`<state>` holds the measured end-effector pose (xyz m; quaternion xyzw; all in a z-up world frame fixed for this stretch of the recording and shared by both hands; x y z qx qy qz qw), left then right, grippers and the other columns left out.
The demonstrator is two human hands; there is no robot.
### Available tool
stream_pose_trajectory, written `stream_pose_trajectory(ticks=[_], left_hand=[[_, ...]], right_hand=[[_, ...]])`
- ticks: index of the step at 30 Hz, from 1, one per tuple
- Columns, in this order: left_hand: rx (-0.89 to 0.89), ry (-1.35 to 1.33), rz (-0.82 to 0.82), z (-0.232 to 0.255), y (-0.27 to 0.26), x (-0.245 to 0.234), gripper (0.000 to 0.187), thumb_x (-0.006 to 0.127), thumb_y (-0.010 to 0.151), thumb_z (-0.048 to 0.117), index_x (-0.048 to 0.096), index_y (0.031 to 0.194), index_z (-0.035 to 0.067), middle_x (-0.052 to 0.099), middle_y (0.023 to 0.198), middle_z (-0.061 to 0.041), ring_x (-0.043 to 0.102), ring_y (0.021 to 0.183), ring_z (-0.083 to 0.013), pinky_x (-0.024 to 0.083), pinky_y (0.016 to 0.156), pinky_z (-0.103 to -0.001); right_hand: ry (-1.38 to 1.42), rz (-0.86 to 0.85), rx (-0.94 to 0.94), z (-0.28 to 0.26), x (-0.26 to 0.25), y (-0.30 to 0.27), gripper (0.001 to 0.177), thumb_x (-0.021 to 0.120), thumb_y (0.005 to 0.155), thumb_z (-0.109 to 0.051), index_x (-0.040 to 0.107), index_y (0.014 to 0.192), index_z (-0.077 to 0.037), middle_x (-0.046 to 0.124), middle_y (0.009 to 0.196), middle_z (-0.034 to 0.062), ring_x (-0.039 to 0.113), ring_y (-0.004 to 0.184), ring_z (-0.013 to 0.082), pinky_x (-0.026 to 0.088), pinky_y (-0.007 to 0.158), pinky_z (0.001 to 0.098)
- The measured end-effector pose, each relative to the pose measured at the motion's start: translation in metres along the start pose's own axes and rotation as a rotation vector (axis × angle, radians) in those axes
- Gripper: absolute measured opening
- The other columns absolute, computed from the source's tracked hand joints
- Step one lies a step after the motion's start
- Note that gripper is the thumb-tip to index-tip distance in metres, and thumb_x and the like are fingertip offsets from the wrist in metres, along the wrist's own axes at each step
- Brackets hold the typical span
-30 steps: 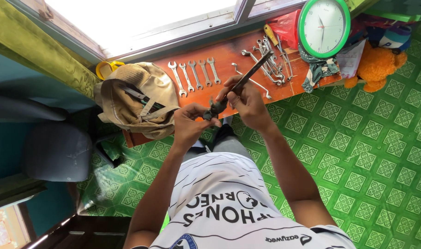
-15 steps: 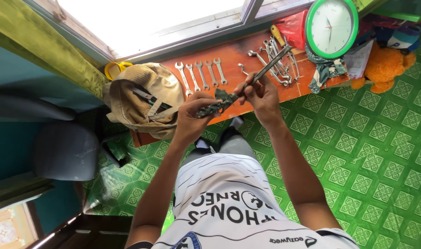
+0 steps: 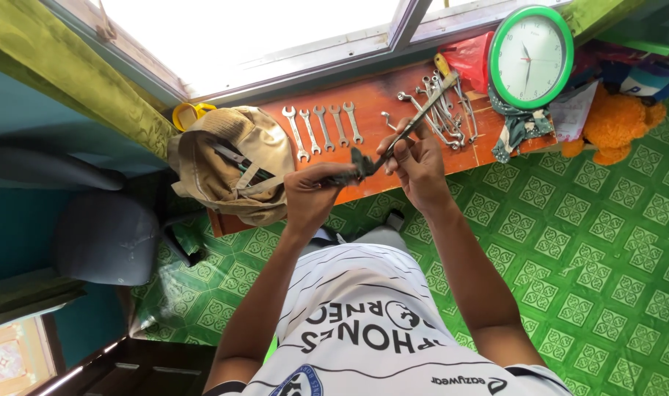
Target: Assembling or inspecting a mechanical component using hand tools at a workbench.
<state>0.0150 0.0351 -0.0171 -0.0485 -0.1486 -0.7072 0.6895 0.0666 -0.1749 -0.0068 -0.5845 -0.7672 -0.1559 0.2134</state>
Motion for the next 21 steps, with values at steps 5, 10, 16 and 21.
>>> stream_pose_trajectory(ticks=[5,10,16,21], left_hand=[[-0.148,-0.033,-0.052,-0.017,0.012,0.027,0.025,0.067,0.093,-0.01,0.072,0.117,-0.005,0.076,0.097,-0.006,0.07,0.087,-0.0088,0.057,0.078,-0.023],[-0.226,-0.072,-0.208,-0.019,0.024,0.046,0.019,0.064,0.098,-0.008,0.073,0.115,-0.004,0.074,0.092,-0.003,0.065,0.085,-0.0057,0.053,0.075,-0.022],[-0.083,0.167,0.003,0.0,0.031,0.079,0.028,0.061,0.089,-0.013,0.077,0.11,-0.001,0.079,0.092,-0.005,0.068,0.084,-0.0048,0.055,0.074,-0.021],[0.05,0.457,0.171,0.001,0.035,0.101,0.031,0.068,0.086,-0.011,0.075,0.115,-0.003,0.077,0.095,-0.009,0.068,0.08,-0.0097,0.052,0.069,-0.023]], right_hand=[[0.063,-0.009,-0.061,-0.011,-0.009,0.003,0.033,0.067,0.107,-0.022,0.049,0.13,-0.008,0.069,0.103,0.0113,0.059,0.074,0.0062,0.052,0.069,0.0206],[0.024,-0.061,-0.034,-0.03,-0.019,0.009,0.036,0.067,0.105,-0.025,0.05,0.131,-0.008,0.068,0.099,0.0087,0.057,0.07,0.0045,0.051,0.065,0.0203],[-0.244,-0.104,-0.121,-0.047,-0.033,0.021,0.034,0.071,0.105,-0.024,0.049,0.125,-0.008,0.069,0.096,0.008,0.063,0.078,0.0092,0.053,0.07,0.0235],[-0.437,-0.012,-0.259,-0.053,-0.051,0.032,0.031,0.073,0.105,-0.017,0.049,0.122,-0.008,0.066,0.094,0.004,0.067,0.084,0.0106,0.056,0.074,0.0251]])
Point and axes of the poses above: each hand's wrist, its own y-axis towards the middle knuckle, its own x-axis out of the palm, z = x × y, the point moved 1 cm from there along y, towards the middle knuckle
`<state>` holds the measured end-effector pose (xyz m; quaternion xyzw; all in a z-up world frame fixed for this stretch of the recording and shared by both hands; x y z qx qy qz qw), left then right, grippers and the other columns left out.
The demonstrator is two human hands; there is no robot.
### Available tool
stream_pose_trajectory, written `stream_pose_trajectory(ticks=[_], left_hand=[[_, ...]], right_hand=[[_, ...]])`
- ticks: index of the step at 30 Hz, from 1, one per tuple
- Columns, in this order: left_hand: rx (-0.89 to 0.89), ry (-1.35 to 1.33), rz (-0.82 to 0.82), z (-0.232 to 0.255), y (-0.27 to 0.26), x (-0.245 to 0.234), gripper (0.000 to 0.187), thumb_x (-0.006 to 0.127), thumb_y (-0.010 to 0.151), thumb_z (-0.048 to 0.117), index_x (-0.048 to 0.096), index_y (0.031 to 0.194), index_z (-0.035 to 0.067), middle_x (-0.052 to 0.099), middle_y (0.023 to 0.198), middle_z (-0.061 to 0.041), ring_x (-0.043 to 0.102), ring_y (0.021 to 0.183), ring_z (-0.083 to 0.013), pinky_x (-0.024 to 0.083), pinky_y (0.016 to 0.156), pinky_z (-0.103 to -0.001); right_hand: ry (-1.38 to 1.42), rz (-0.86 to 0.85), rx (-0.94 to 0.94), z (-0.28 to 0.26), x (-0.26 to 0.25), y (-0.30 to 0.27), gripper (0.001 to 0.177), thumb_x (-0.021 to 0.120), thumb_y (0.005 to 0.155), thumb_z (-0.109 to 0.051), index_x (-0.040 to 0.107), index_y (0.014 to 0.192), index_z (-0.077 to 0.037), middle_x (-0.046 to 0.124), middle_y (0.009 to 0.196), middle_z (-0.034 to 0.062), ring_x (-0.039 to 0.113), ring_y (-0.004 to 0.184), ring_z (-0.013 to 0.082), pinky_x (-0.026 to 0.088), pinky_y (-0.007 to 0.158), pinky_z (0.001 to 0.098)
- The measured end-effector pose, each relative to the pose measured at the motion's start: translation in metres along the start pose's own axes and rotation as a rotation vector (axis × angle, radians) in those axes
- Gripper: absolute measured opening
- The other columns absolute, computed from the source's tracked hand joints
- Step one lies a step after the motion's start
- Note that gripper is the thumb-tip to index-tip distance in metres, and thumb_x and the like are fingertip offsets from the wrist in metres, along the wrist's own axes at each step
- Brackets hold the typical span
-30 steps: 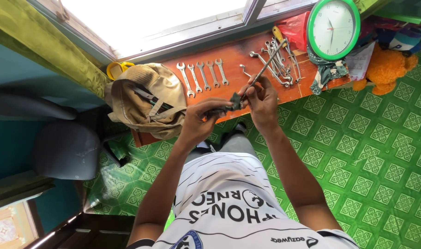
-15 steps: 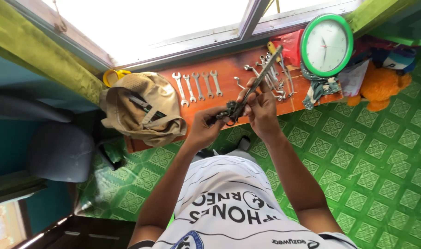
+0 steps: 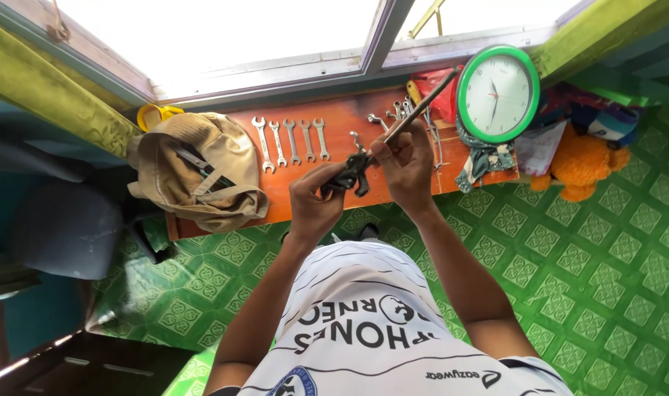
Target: Assembling or inspecting a mechanical component using hand tools at a workbench.
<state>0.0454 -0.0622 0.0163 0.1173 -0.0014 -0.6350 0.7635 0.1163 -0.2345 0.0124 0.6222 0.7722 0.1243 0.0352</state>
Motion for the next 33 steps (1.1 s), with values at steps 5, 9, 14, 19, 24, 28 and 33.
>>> stream_pose_trajectory(ticks=[5,9,14,19,24,28,33], left_hand=[[0.085,-0.266,-0.168,0.025,0.006,0.005,0.032,0.058,0.102,0.001,0.06,0.133,-0.005,0.066,0.123,-0.012,0.066,0.108,-0.0163,0.055,0.092,-0.027],[-0.075,-0.208,-0.095,0.0,0.005,0.013,0.023,0.06,0.106,0.013,0.068,0.122,-0.001,0.07,0.117,-0.009,0.069,0.094,-0.0181,0.057,0.079,-0.032],[0.071,0.1,0.119,0.009,0.012,0.02,0.012,0.076,0.092,0.009,0.071,0.099,0.001,0.073,0.09,-0.009,0.069,0.084,-0.0221,0.053,0.073,-0.036],[0.122,0.199,0.152,0.007,0.01,0.018,0.008,0.073,0.093,0.006,0.067,0.094,0.001,0.069,0.086,-0.009,0.068,0.08,-0.0215,0.051,0.07,-0.035],[0.083,0.066,0.073,0.011,0.01,0.007,0.006,0.073,0.093,0.004,0.068,0.094,0.0,0.067,0.082,-0.008,0.066,0.074,-0.0221,0.052,0.07,-0.036],[0.083,0.089,0.078,0.013,0.008,-0.002,0.012,0.074,0.089,0.005,0.065,0.093,-0.001,0.067,0.083,-0.009,0.068,0.075,-0.0203,0.053,0.068,-0.035],[0.044,0.29,0.061,0.012,0.005,-0.023,0.004,0.073,0.088,0.006,0.074,0.09,0.001,0.072,0.08,-0.007,0.067,0.072,-0.0179,0.049,0.068,-0.034]], right_hand=[[-0.182,-0.043,-0.06,0.006,-0.007,0.011,0.024,0.073,0.102,-0.009,0.054,0.117,-0.006,0.064,0.096,0.0016,0.068,0.093,0.0104,0.059,0.086,0.026],[-0.22,-0.028,-0.018,0.001,-0.002,0.018,0.027,0.078,0.097,-0.004,0.056,0.112,-0.006,0.062,0.091,-0.0002,0.066,0.088,0.0082,0.056,0.078,0.0231],[-0.211,-0.118,-0.035,0.002,0.005,0.02,0.025,0.078,0.097,-0.009,0.057,0.109,-0.007,0.061,0.082,-0.0024,0.063,0.078,0.0046,0.055,0.068,0.0206],[-0.164,-0.14,0.105,0.002,0.009,0.028,0.024,0.077,0.098,-0.015,0.056,0.107,-0.007,0.054,0.071,-0.0038,0.054,0.065,0.0021,0.043,0.056,0.0191],[-0.093,-0.201,0.011,0.008,0.011,0.03,0.024,0.078,0.1,-0.013,0.057,0.11,-0.006,0.055,0.076,-0.0043,0.055,0.072,0.0016,0.048,0.063,0.0179],[-0.11,-0.222,-0.044,0.009,0.024,0.022,0.025,0.077,0.098,-0.012,0.058,0.112,-0.007,0.059,0.078,-0.0047,0.058,0.071,0.0015,0.05,0.062,0.0183],[-0.158,-0.229,-0.006,0.014,0.033,0.017,0.024,0.078,0.096,-0.007,0.063,0.115,-0.007,0.057,0.077,-0.0051,0.053,0.07,0.0016,0.042,0.06,0.0196]])
Point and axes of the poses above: each hand's wrist, its own y-axis towards the middle knuckle, its own x-axis out of the palm, z = x × y, the point moved 1 cm from there along y, towards the middle knuckle
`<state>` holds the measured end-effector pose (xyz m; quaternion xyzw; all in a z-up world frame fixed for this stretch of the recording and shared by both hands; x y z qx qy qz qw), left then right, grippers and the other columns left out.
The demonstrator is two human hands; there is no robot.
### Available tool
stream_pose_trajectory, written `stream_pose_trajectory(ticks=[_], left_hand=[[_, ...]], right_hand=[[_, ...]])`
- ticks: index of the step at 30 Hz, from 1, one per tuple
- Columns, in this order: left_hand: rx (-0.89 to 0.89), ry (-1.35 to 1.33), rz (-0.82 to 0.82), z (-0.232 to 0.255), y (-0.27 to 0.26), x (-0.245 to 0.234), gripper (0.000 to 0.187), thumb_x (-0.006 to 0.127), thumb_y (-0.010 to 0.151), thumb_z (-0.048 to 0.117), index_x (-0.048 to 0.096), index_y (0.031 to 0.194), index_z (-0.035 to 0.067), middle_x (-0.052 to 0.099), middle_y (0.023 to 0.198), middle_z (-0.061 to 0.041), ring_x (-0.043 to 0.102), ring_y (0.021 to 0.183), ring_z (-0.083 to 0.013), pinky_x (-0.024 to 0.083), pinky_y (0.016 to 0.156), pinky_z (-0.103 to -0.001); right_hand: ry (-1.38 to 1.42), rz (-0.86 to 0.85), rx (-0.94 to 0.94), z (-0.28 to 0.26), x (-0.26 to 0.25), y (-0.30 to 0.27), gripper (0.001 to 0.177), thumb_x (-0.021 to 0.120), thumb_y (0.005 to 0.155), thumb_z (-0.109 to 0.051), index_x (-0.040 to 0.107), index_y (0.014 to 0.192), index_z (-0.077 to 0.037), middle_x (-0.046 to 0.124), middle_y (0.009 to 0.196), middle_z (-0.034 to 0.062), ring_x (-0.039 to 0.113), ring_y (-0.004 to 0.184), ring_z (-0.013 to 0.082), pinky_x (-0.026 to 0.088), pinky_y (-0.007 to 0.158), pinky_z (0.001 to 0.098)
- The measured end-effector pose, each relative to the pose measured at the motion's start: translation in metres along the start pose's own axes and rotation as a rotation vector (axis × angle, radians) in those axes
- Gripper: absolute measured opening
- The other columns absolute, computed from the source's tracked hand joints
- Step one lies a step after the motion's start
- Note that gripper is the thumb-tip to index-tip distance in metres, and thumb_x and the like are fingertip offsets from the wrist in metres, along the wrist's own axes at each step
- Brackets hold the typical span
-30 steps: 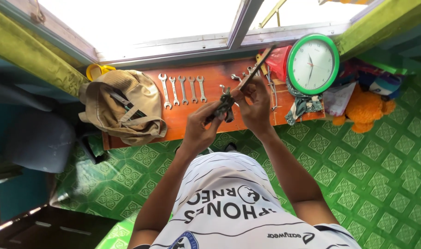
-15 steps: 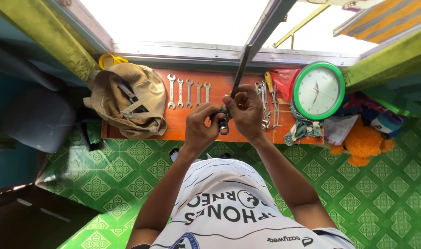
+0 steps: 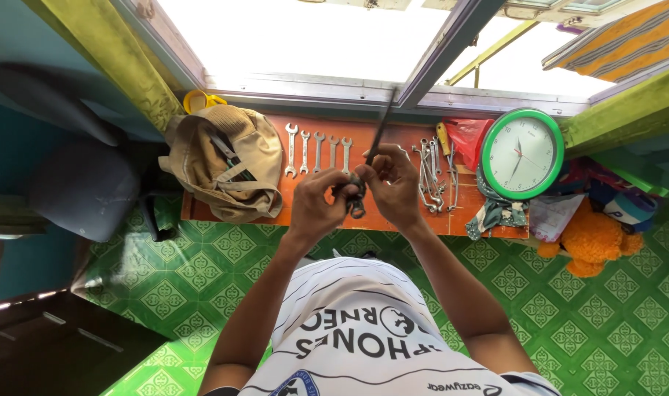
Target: Assembling or inspecting a mechanical component using hand tools at a workbench.
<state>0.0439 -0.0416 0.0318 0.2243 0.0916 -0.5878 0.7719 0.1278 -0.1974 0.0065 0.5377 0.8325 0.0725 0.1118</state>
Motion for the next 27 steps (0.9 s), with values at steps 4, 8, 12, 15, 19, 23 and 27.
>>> stream_pose_trajectory(ticks=[4,8,12,15,19,23,27], left_hand=[[-0.166,-0.239,0.147,-0.015,0.006,-0.017,0.01,0.07,0.097,0.01,0.076,0.102,0.004,0.076,0.085,-0.002,0.071,0.077,-0.0127,0.056,0.073,-0.028],[0.009,-0.392,0.09,-0.016,0.008,-0.022,0.016,0.07,0.099,0.007,0.075,0.113,0.003,0.072,0.098,-0.004,0.069,0.093,-0.0135,0.055,0.083,-0.028],[-0.083,-0.615,0.016,-0.027,0.004,-0.015,0.026,0.07,0.096,0.007,0.07,0.121,-0.001,0.063,0.103,-0.001,0.067,0.094,-0.0102,0.056,0.085,-0.027],[-0.241,-0.685,0.097,-0.065,-0.006,-0.013,0.015,0.067,0.101,0.008,0.068,0.113,-0.001,0.072,0.096,-0.002,0.068,0.089,-0.0092,0.055,0.079,-0.025],[-0.287,-0.858,0.176,-0.079,0.0,-0.044,0.016,0.061,0.106,0.01,0.068,0.116,0.0,0.072,0.091,-0.003,0.062,0.076,-0.009,0.052,0.066,-0.026],[-0.207,-0.887,-0.022,-0.093,-0.008,-0.049,0.015,0.061,0.106,0.008,0.067,0.115,-0.001,0.07,0.096,-0.003,0.064,0.082,-0.0075,0.054,0.072,-0.025],[-0.257,-1.023,-0.136,-0.078,-0.018,-0.058,0.012,0.061,0.102,0.006,0.067,0.11,-0.001,0.072,0.098,-0.003,0.061,0.069,-0.0088,0.049,0.058,-0.026]], right_hand=[[-0.002,0.001,-0.01,-0.005,0.002,-0.003,0.023,0.075,0.099,-0.007,0.064,0.119,-0.007,0.055,0.077,-0.0052,0.053,0.072,0.0016,0.048,0.064,0.021],[-0.099,-0.186,0.003,-0.006,0.013,-0.014,0.022,0.067,0.103,-0.012,0.064,0.123,-0.004,0.068,0.089,-0.0003,0.063,0.081,0.0042,0.053,0.072,0.0239],[0.142,-0.286,0.377,0.001,0.033,-0.021,0.02,0.053,0.108,-0.02,0.058,0.121,-0.005,0.065,0.082,-0.0001,0.055,0.066,0.0043,0.044,0.058,0.0222],[0.195,-0.413,0.523,-0.007,0.044,-0.028,0.025,0.045,0.108,-0.027,0.056,0.115,-0.005,0.054,0.072,-0.0017,0.055,0.053,0.0065,0.043,0.045,0.0237],[0.15,-0.486,0.568,0.012,0.05,-0.042,0.033,0.045,0.112,-0.032,0.059,0.114,-0.002,0.049,0.072,-0.0016,0.046,0.052,0.0053,0.037,0.045,0.0222],[0.494,-0.55,0.675,0.01,0.06,-0.042,0.04,0.045,0.11,-0.038,0.061,0.114,-0.001,0.052,0.075,-0.0017,0.04,0.05,0.0039,0.031,0.042,0.0203],[0.638,-0.551,0.787,-0.015,0.076,-0.031,0.046,0.043,0.105,-0.043,0.064,0.113,-0.003,0.053,0.071,-0.0017,0.041,0.047,0.0052,0.029,0.039,0.0195]])
Point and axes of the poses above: each hand's wrist, its own y-axis towards the middle knuckle, its own x-axis out of the palm, z = x × y, the point moved 1 cm from there along y, towards the middle knuckle
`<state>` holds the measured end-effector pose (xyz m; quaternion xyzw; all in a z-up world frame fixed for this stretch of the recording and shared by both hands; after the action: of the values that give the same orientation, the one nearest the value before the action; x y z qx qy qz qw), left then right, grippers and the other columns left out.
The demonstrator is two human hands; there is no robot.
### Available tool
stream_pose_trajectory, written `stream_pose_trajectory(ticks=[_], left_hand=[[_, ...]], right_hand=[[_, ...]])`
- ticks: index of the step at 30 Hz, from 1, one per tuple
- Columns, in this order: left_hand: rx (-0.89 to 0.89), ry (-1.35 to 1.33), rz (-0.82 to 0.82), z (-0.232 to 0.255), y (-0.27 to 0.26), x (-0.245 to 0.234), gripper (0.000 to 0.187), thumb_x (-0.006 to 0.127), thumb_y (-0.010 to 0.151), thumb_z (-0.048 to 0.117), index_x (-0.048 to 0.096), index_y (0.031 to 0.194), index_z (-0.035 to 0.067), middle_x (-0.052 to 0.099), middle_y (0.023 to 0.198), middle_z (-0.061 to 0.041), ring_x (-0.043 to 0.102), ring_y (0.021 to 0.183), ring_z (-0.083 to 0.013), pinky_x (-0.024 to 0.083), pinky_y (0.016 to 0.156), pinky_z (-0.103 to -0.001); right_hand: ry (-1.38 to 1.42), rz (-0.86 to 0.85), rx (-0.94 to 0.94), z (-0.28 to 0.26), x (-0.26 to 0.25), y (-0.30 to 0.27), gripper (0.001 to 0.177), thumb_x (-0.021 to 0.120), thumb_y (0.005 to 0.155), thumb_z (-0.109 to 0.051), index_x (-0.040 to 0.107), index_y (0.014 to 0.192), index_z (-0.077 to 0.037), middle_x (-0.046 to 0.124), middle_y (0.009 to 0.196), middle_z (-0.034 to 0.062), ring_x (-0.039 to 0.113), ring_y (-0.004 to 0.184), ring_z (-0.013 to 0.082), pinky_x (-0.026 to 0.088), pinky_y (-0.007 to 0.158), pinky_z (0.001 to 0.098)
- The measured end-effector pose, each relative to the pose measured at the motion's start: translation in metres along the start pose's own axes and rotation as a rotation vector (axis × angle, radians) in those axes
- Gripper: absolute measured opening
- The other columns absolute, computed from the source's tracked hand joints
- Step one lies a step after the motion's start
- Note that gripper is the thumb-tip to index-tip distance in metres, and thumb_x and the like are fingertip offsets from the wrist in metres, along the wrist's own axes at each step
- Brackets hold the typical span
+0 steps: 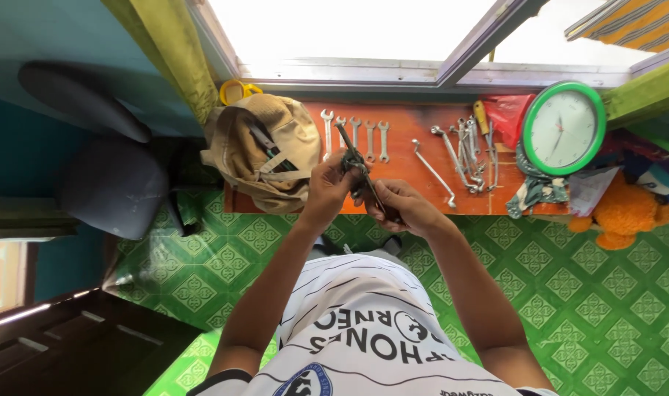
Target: Assembling or inspecting a mechanical component using hand tools at a workbench.
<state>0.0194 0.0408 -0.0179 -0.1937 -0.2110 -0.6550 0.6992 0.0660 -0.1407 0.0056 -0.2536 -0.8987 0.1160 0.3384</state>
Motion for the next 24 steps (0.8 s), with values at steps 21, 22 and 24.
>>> stream_pose_trajectory(ticks=[21,22,24], left_hand=[[-0.14,-0.017,0.263,-0.015,0.006,-0.054,0.031,0.051,0.11,0.021,0.065,0.122,-0.003,0.076,0.103,-0.014,0.07,0.089,-0.0139,0.053,0.064,-0.03],[-0.135,-0.017,0.255,-0.008,0.008,-0.052,0.031,0.051,0.11,0.021,0.065,0.122,-0.003,0.076,0.103,-0.014,0.07,0.089,-0.0139,0.053,0.064,-0.03],[-0.127,0.11,0.225,0.005,0.007,-0.047,0.038,0.048,0.116,0.022,0.065,0.143,0.001,0.076,0.111,-0.024,0.054,0.077,-0.0158,0.041,0.063,-0.028]], right_hand=[[-0.56,0.343,-0.196,0.063,0.01,0.022,0.056,0.043,0.112,-0.043,0.062,0.075,-0.005,0.047,0.061,-0.0055,0.042,0.057,0.0057,0.035,0.051,0.0258],[-0.565,0.347,-0.203,0.059,0.014,0.023,0.056,0.043,0.112,-0.043,0.062,0.075,-0.005,0.047,0.061,-0.0055,0.042,0.057,0.0057,0.035,0.051,0.0258],[-0.631,0.349,-0.292,0.055,0.023,0.021,0.049,0.046,0.111,-0.038,0.061,0.079,-0.003,0.052,0.063,-0.0025,0.046,0.059,0.0065,0.039,0.053,0.0268]])
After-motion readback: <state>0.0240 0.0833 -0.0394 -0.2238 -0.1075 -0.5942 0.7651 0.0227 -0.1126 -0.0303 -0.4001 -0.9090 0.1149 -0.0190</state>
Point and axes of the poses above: each hand's wrist, its own y-axis towards the middle knuckle, its own x-axis out of the palm, z = x × y, the point moved 1 cm from there along y, towards the middle knuckle
